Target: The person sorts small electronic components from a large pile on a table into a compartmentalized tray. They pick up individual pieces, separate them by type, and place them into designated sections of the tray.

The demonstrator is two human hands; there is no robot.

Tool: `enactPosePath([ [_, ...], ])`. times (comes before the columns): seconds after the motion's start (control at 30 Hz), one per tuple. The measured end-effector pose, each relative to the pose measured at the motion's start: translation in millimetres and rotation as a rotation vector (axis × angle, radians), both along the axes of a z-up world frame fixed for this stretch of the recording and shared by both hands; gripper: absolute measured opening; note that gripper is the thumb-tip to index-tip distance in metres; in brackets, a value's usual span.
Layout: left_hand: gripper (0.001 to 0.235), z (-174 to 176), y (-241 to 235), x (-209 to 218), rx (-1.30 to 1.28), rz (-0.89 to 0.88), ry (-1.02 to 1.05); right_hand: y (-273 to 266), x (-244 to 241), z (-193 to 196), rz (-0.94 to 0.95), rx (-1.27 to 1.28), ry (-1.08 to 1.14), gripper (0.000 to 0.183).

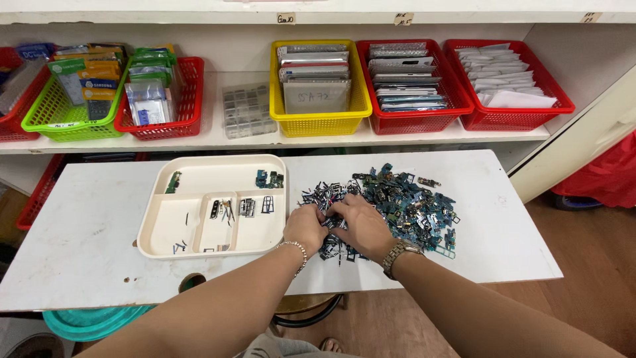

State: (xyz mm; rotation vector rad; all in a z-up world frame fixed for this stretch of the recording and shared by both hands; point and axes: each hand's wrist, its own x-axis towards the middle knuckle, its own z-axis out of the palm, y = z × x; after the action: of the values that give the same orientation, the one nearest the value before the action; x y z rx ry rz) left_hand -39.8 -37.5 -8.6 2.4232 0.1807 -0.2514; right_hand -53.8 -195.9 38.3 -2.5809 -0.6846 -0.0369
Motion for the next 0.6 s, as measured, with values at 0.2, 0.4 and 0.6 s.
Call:
enactPosePath([
  [0.2,0.007,-7,1,2,0.027,-0.016,-0.079,9,7,-5,-0.074,-0.034,0.026,0.019],
  [0.4,0.013,-23,8,12,-0.067,0.074,-0.099,3,17,-20,-0.16,0.132,0.066,0.024],
  [0.6,0.016,-23,14,32,-0.886,0.188,0.259,-2,29,-33,-0.366,0.801,0.691,0.027],
])
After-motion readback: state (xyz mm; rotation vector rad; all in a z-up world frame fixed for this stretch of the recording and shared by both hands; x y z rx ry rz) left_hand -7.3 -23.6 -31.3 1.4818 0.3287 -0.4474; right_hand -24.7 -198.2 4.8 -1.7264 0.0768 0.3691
